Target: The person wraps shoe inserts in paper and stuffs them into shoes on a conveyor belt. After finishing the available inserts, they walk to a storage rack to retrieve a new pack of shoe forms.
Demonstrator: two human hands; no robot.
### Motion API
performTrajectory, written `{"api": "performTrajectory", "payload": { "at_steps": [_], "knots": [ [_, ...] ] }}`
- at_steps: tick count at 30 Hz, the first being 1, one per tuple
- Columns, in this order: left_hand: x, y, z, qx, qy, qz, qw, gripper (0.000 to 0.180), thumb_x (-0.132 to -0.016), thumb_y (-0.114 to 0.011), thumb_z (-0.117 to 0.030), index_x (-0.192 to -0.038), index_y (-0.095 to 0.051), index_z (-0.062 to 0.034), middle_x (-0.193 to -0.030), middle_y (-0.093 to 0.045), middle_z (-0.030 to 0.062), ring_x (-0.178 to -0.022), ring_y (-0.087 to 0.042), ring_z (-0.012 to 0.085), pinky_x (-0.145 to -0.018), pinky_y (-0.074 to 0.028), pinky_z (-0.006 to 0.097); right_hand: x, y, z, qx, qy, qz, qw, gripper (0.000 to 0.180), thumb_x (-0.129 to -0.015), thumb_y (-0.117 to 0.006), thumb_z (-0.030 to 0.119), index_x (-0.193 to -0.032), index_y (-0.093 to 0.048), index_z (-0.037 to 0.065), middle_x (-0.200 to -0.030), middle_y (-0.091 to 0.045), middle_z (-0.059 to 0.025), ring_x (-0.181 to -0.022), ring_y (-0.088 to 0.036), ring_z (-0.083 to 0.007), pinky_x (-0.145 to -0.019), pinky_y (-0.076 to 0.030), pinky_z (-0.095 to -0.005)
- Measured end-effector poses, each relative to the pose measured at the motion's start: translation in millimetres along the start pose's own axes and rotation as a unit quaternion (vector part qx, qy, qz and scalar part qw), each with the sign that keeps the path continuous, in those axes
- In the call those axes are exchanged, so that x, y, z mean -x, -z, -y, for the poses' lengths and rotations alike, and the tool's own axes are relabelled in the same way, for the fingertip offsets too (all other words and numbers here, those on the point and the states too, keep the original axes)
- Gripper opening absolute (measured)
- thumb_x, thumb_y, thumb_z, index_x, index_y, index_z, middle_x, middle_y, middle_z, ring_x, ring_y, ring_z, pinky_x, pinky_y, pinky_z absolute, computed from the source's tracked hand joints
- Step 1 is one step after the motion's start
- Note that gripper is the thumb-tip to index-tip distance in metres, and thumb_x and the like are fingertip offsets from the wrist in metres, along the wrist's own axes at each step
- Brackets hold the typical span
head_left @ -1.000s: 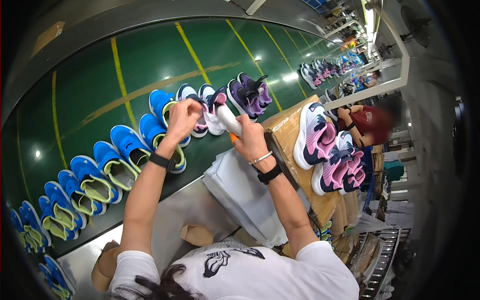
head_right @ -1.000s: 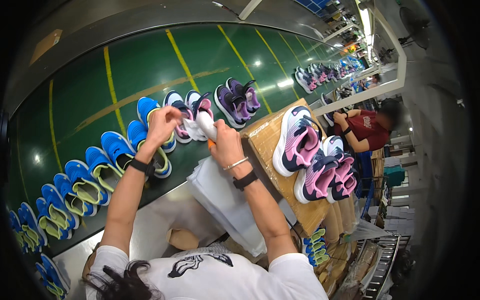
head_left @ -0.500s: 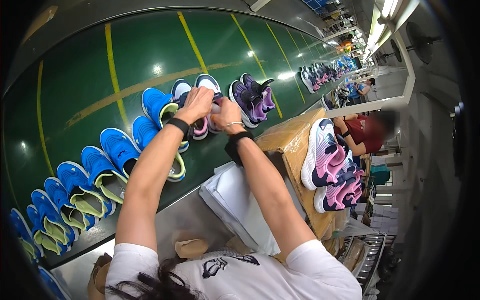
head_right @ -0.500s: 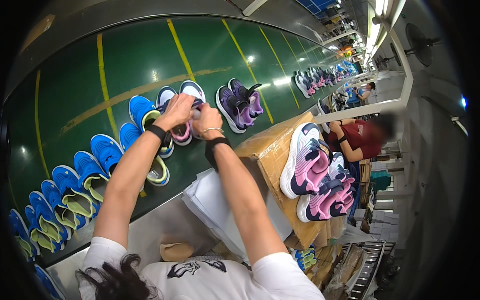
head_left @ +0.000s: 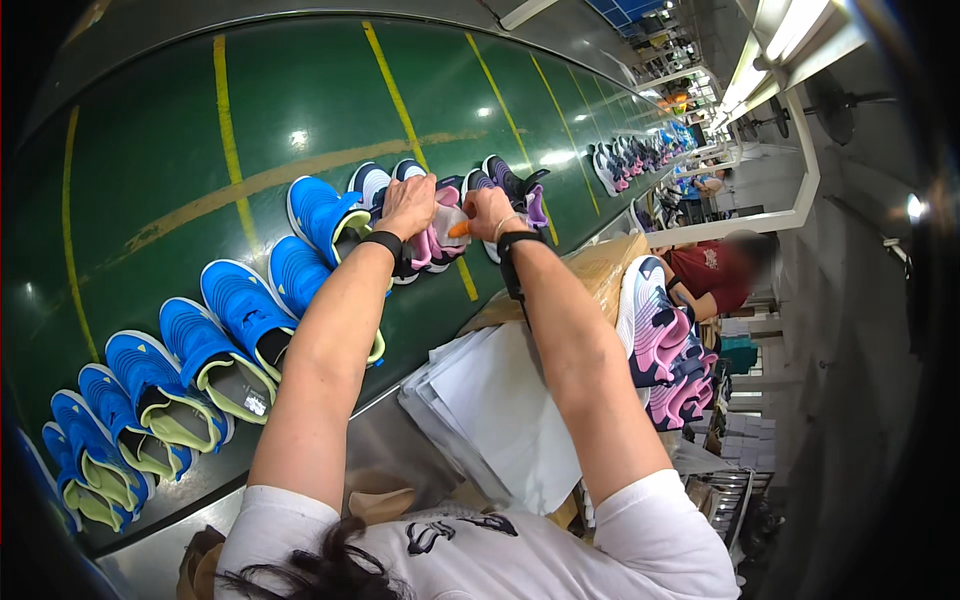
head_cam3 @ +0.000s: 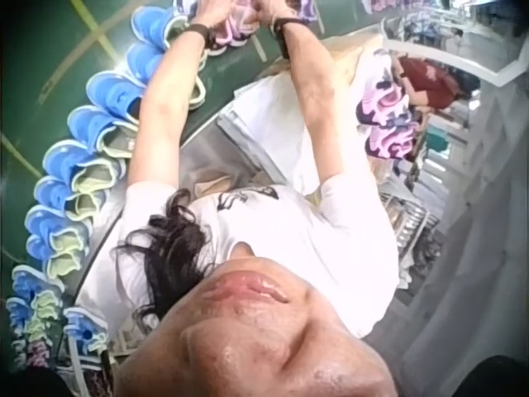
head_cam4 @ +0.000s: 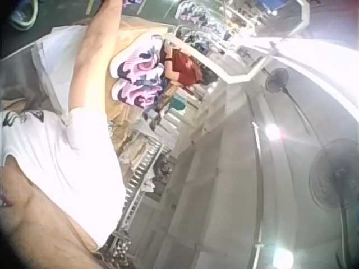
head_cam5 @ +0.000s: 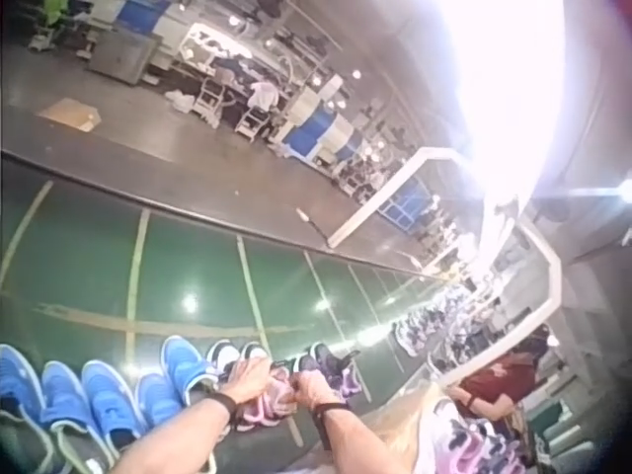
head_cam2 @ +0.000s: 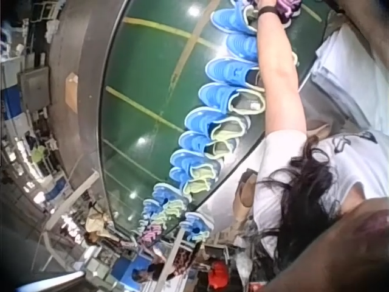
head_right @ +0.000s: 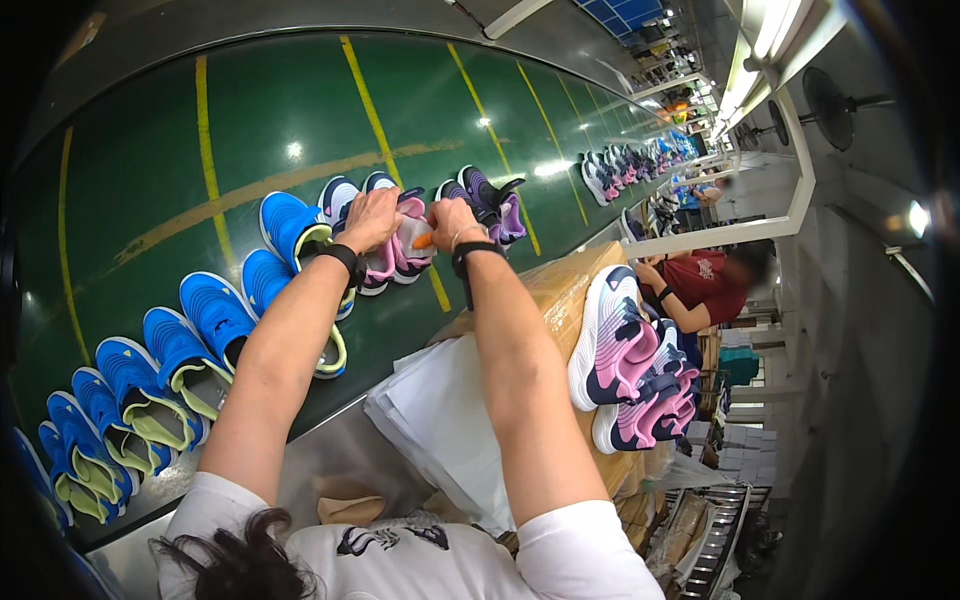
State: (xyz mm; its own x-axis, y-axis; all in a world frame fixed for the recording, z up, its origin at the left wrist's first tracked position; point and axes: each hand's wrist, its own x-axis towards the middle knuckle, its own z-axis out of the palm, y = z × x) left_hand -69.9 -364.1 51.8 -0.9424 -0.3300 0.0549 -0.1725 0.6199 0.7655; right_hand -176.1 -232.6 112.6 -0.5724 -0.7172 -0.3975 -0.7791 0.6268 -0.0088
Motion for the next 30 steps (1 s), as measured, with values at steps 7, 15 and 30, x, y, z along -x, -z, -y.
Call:
{"api": "performTrajectory", "payload": {
  "at_steps": [7,15,30],
  "knots": [
    [2,-10,10,-0.006,-0.032,-0.023,0.999,0.020,-0.076,-0.055,-0.012,-0.092,-0.061,-0.0025,-0.093,-0.065,0.0185,-0.092,-0.062,0.0337,-0.081,-0.047,0.045,-8,-53,11,0.015,-0.057,-0.143,0.988,0.043,-0.066,-0.072,0.012,-0.102,-0.051,0.004,-0.094,-0.063,-0.0222,-0.089,-0.062,-0.0401,-0.075,-0.052,-0.0471],
    [20,5,-6,-0.009,-0.025,-0.048,0.998,0.018,-0.077,-0.060,-0.013,-0.089,-0.059,0.0005,-0.094,-0.062,0.0196,-0.096,-0.058,0.0362,-0.079,-0.043,0.044,-21,-54,11,0.111,-0.117,-0.067,0.985,0.032,-0.070,-0.071,0.035,-0.086,-0.068,0.008,-0.089,-0.066,-0.0195,-0.086,-0.066,-0.0353,-0.075,-0.053,-0.0442],
    [361,98,-1,-0.206,0.118,-0.064,0.969,0.058,-0.076,-0.067,-0.018,-0.130,-0.048,-0.0170,-0.082,-0.054,0.0116,-0.080,-0.056,0.0289,-0.067,-0.045,0.039,53,-45,191,-0.040,0.191,0.022,0.981,0.070,-0.065,-0.075,0.033,-0.117,-0.043,-0.001,-0.109,-0.059,-0.0265,-0.100,-0.057,-0.0427,-0.082,-0.048,-0.0452]
  ]
}}
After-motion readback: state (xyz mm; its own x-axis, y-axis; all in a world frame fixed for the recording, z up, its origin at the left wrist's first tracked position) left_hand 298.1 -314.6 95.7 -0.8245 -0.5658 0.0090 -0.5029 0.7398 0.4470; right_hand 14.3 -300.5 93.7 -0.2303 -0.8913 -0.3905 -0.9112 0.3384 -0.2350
